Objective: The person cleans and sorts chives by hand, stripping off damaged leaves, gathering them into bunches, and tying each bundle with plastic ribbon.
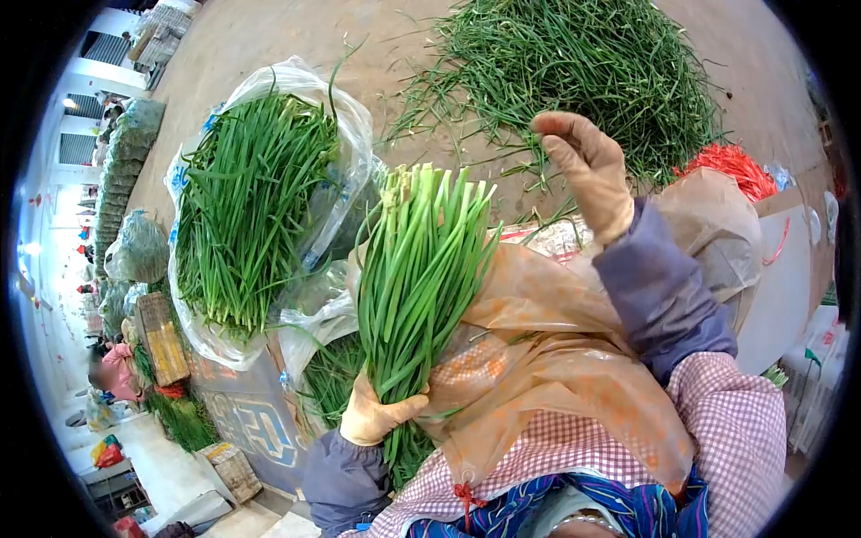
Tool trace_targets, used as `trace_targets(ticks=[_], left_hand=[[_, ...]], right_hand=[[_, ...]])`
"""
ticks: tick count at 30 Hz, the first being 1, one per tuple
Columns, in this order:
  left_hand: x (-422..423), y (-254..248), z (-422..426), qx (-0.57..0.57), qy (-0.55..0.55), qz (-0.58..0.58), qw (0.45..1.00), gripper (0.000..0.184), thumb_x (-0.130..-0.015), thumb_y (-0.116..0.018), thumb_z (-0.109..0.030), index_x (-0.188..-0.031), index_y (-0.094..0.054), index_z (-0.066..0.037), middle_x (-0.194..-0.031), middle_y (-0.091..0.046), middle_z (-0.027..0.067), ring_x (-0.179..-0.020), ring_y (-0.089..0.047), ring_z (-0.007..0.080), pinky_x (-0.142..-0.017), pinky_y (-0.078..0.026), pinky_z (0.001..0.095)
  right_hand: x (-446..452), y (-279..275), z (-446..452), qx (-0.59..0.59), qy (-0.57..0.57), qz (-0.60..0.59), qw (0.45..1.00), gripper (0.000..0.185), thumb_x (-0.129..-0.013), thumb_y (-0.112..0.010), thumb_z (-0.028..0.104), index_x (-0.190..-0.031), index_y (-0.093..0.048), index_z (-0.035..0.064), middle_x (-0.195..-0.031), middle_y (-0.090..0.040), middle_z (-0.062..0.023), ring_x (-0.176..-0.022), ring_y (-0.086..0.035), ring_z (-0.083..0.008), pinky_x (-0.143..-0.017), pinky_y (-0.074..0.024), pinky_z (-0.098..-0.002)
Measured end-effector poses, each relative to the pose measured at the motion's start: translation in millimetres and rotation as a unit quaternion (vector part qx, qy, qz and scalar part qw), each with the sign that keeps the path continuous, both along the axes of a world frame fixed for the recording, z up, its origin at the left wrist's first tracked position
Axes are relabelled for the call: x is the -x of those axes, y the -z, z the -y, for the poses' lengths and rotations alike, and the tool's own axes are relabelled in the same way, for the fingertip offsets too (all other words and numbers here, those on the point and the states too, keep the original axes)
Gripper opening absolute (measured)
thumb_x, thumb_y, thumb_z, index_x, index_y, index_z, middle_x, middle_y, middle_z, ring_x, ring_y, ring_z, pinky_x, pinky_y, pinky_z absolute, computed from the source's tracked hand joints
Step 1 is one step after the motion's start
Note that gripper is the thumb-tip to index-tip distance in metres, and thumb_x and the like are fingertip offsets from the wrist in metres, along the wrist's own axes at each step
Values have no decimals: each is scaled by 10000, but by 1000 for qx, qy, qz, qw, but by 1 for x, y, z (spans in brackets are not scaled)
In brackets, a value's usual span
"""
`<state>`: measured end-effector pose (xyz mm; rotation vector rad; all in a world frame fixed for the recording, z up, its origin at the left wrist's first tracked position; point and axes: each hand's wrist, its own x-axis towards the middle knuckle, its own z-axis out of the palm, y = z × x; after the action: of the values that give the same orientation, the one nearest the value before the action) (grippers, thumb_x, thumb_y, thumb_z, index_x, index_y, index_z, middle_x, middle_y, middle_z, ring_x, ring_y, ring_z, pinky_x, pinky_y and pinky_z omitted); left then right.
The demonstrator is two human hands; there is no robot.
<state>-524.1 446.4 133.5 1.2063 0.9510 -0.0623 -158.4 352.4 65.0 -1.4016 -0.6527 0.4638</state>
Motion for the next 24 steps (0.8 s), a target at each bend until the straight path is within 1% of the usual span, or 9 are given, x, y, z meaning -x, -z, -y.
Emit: trace_targets(ticks=[2,7,8,11,14,17,19,21,24], left_hand=[[-5,-2,5,-52,11,-20,998,658,-709,-782,-20,-1289,-472,6,-1084,-647,104,-947,-630,181,-866,-507,329],[-7,1,11,-220,88,-23,971,718,-715,-732,-19,-1360,-418,7,-1150,-645,135,-1039,-623,219,-928,-485,342],[-8,-1,12,-232,98,-30,967,727,-714,-736,-26,-1365,-413,5,-1155,-648,144,-1043,-629,225,-924,-488,344],[-4,2,12,-262,119,-50,956,776,-711,-742,-49,-1398,-382,-5,-1160,-654,172,-1050,-649,260,-911,-502,355],[-9,-5,12,-269,124,-60,953,766,-700,-756,-46,-1377,-401,7,-1171,-645,160,-1058,-635,245,-923,-488,344],[-11,-8,12,-276,131,-62,950,763,-689,-768,-59,-1365,-418,0,-1174,-643,158,-1062,-628,234,-923,-482,343],[-9,-7,12,-274,128,-62,951,758,-692,-765,-63,-1364,-421,-1,-1172,-645,156,-1062,-627,232,-924,-481,343],[-10,-3,13,-290,132,-47,946,795,-698,-750,-58,-1400,-378,-13,-1177,-645,168,-1079,-631,255,-931,-484,350],[-7,0,10,-288,157,-60,943,903,-697,-735,-54,-1480,-284,-40,-1206,-633,202,-1116,-633,304,-946,-489,369]], right_hand=[[13,-22,-8,-166,-44,174,970,254,-909,-679,171,-1122,-665,34,-1138,-646,-108,-1018,-616,-210,-874,-509,-334],[20,-56,-36,29,-200,361,910,438,-861,-713,370,-1132,-656,31,-1134,-633,-161,-1112,-584,-332,-951,-468,-411],[19,-56,-40,15,-257,351,900,405,-854,-720,351,-1103,-659,37,-1118,-631,-161,-1078,-591,-338,-914,-478,-413],[23,-40,-52,-61,-219,438,869,250,-848,-730,238,-993,-648,52,-1032,-653,-127,-928,-636,-298,-807,-513,-390],[24,-22,-48,-84,-163,375,909,159,-862,-694,203,-922,-653,62,-898,-645,-110,-840,-628,-313,-729,-511,-388],[4,6,-49,-113,-53,280,952,87,-881,-697,156,-909,-669,79,-798,-651,-51,-693,-621,-196,-606,-510,-328],[-31,2,-38,41,44,177,982,120,-894,-701,170,-922,-669,58,-772,-639,-7,-696,-588,-111,-617,-509,-271],[-39,-14,-23,49,76,106,990,131,-898,-700,154,-936,-660,35,-778,-638,-2,-712,-567,-79,-629,-501,-226],[9,-34,-7,-91,-98,277,952,233,-822,-736,66,-1049,-680,56,-903,-678,-29,-797,-636,-124,-688,-523,-253]])
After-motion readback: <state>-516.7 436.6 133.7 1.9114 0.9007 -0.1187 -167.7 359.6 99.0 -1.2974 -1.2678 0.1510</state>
